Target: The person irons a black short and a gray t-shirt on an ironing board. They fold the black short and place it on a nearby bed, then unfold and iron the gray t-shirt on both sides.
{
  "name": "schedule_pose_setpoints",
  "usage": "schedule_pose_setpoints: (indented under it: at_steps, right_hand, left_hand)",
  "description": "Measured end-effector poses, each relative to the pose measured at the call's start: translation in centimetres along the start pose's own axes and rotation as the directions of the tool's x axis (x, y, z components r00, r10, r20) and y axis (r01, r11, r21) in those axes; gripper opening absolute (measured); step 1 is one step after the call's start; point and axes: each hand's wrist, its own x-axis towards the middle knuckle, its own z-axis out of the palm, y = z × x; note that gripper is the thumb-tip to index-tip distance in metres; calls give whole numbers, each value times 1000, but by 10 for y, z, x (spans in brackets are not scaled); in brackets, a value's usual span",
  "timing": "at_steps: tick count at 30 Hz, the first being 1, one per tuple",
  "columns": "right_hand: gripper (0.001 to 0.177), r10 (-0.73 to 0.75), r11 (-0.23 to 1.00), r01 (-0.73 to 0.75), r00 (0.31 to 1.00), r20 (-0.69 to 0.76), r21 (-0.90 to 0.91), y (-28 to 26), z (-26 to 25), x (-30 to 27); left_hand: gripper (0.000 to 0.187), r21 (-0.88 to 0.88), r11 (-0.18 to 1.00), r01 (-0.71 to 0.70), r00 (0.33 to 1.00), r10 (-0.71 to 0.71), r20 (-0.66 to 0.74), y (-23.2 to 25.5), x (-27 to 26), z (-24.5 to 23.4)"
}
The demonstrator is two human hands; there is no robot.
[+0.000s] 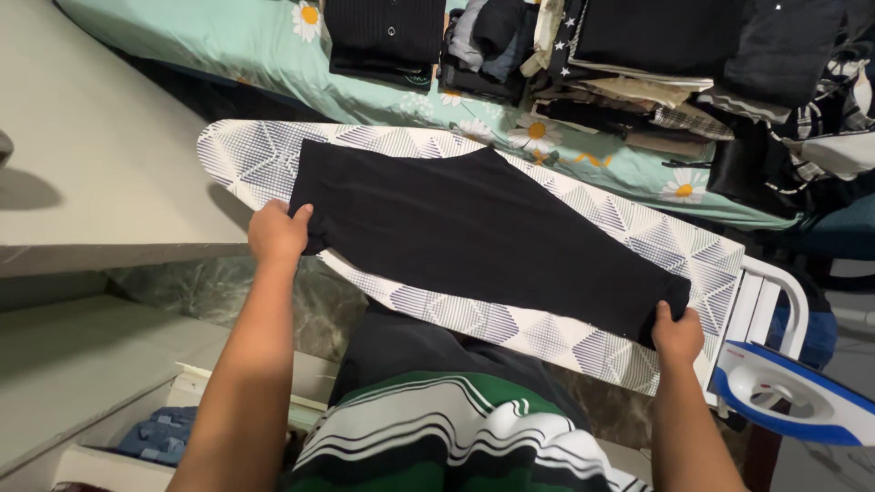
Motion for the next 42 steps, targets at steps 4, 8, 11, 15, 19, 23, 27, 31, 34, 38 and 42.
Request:
schedule_pose_setpoints:
  at_steps: [4,8,11,15,19,23,27,31,34,38,42]
  right_hand:
    - [52,-40,999,41,998,38,-30,0,-6,-1]
    - [51,-105,994,106,993,47,-24,3,-13,2]
    - [52,-110,993,111,993,38,-36,1,-14,4]
    - [51,-58,998,58,998,7,-14,1,-9,-1]
    - [53,17,998,-19,999,32,61,0,-6,0]
    - [56,-8,1000,8,1000,-18,3,-2,-2,-3]
    - [53,-62,998,62,997,-53,10,-3,-8,-5]
    - [48,189,952,-218,970,151,214,2,-31,-2]
    - [46,178,963,-204,972,154,175,9,-41,-2]
    - [44,61,998,-62,992,112,12,19,-35,-8]
    - [45,-33,996,35,999,22,-77,26,-30,-9]
  left_hand:
    - [39,-13,995,-97,992,96,-86,-15,8,7]
    - [38,-454,858,242,956,-132,261,-41,30,-1]
    - [34,-589,691,418,892,-187,413,-56,33,2]
    - [30,-364,893,266,952,-185,243,-56,15,14]
    - [47,-512,741,434,901,-363,238,-38,-10,18]
    - [42,-606,543,582,813,-378,442,-25,-11,15]
    - [27,-735,539,411,910,-197,365,-13,17,11]
    - [22,-730,495,471,877,-176,447,-16,54,-15]
    - [19,-631,555,542,830,-237,505,-21,59,-19]
    - [16,-482,697,531,805,-236,544,-35,41,-4]
    - [29,-495,744,448,844,-170,509,-53,45,-8]
